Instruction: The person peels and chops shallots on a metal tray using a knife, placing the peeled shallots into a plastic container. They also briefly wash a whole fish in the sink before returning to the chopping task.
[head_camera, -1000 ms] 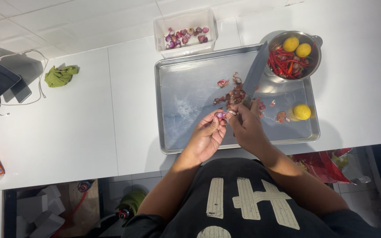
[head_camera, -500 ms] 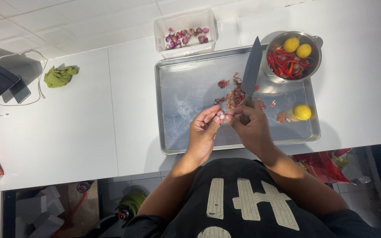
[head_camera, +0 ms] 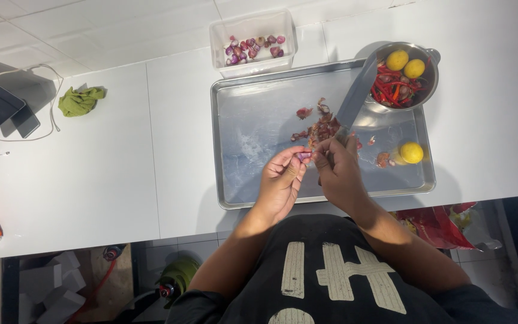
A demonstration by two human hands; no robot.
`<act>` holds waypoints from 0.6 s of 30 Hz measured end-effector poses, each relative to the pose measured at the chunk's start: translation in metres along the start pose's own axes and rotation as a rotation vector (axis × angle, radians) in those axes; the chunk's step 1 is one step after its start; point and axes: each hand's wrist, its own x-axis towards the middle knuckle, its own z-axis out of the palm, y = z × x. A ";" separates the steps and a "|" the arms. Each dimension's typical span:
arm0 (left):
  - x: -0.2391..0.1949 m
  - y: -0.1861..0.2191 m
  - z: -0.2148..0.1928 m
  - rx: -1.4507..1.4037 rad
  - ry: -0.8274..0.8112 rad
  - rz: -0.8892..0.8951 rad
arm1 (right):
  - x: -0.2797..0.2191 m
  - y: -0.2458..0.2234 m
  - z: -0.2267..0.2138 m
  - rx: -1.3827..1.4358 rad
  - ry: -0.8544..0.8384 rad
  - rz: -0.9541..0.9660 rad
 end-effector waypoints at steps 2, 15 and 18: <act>0.004 -0.004 -0.005 -0.068 0.001 -0.042 | 0.001 -0.002 -0.001 0.000 0.003 0.003; 0.014 -0.015 -0.020 -0.016 0.014 -0.020 | 0.003 -0.028 0.000 -0.074 -0.007 -0.050; 0.012 -0.007 -0.016 0.233 0.010 0.096 | 0.001 -0.031 -0.002 -0.068 -0.039 -0.032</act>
